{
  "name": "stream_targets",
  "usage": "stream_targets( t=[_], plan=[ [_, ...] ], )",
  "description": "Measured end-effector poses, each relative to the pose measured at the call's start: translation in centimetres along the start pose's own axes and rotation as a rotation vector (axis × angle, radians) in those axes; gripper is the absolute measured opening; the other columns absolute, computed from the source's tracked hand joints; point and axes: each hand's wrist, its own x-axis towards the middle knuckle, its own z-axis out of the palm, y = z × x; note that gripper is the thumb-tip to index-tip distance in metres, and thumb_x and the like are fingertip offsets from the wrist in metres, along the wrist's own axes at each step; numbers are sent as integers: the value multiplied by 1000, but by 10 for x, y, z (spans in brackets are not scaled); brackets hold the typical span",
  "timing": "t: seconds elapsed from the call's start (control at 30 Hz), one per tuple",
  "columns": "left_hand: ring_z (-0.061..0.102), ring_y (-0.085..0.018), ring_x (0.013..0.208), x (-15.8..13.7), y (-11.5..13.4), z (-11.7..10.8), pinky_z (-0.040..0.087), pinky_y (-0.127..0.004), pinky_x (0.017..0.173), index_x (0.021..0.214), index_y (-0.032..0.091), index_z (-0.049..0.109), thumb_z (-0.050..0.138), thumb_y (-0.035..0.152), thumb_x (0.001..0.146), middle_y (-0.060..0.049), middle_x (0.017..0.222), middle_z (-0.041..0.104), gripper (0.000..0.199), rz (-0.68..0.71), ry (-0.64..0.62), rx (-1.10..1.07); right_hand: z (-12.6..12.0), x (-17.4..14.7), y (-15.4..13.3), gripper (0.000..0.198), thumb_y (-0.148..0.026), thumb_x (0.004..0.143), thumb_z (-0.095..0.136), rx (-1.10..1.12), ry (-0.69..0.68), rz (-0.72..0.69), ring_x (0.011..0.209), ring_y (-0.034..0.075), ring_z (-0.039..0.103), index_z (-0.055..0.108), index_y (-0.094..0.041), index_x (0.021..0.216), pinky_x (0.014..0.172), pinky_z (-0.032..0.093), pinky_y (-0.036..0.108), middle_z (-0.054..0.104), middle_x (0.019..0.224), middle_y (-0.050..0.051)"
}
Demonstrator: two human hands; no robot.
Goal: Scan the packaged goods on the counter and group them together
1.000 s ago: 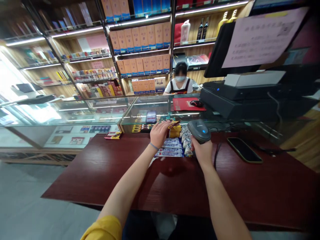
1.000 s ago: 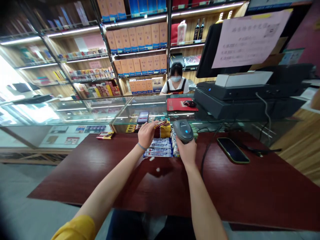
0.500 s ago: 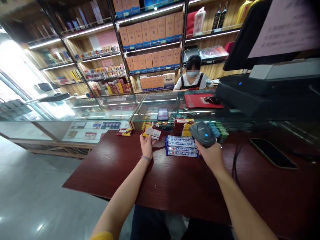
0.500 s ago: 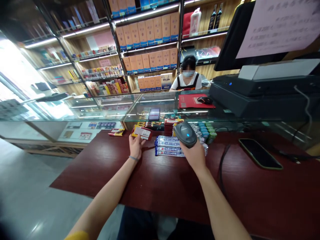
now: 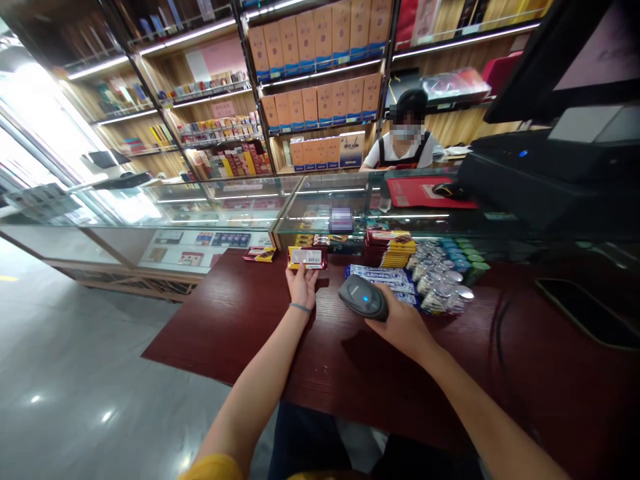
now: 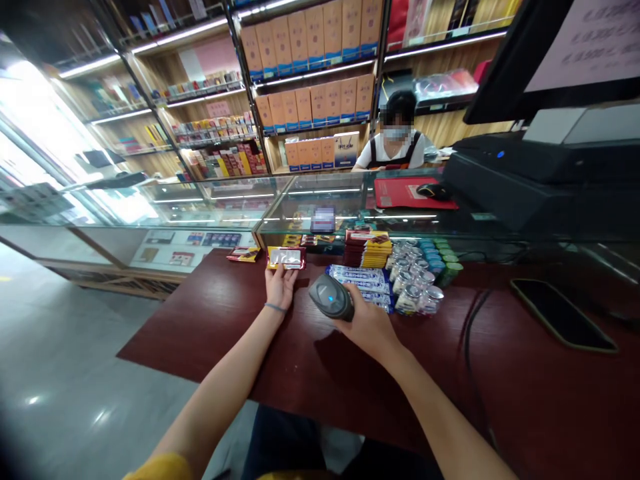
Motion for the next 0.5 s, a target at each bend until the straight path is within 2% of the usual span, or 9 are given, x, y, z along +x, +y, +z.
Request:
stream_targets(
  t=[0.13,0.27,0.4,0.5],
  plan=[
    [73,-20,112,0,-1,-1,54,-50,106,107,28,47,65,19,96,-3,120,70,23,5,-20,-25,1,0,6,59,-35,80,68,-43,11,-28,91,33,77,55,-26,137,72,57,38,79,99,6],
    [72,-19,113,-1,-1,-1,54,-49,106,106,28,49,61,18,98,-3,123,69,17,19,-61,-52,-4,2,4,53,-37,81,65,-42,-21,-24,97,35,76,60,-23,133,76,58,40,79,98,9],
    [73,-18,110,-1,1,0,54,-48,106,108,28,48,65,19,96,-2,119,70,22,3,-25,-28,-7,3,2,54,-37,82,63,1,-38,8,103,36,75,58,-21,133,79,57,41,79,104,11],
    [74,-17,105,-1,1,0,55,-45,104,109,28,47,65,20,96,-2,115,71,24,-5,14,-4,-5,2,5,55,-38,82,63,6,-35,26,99,36,75,54,-22,133,75,55,39,79,102,9]
  ],
)
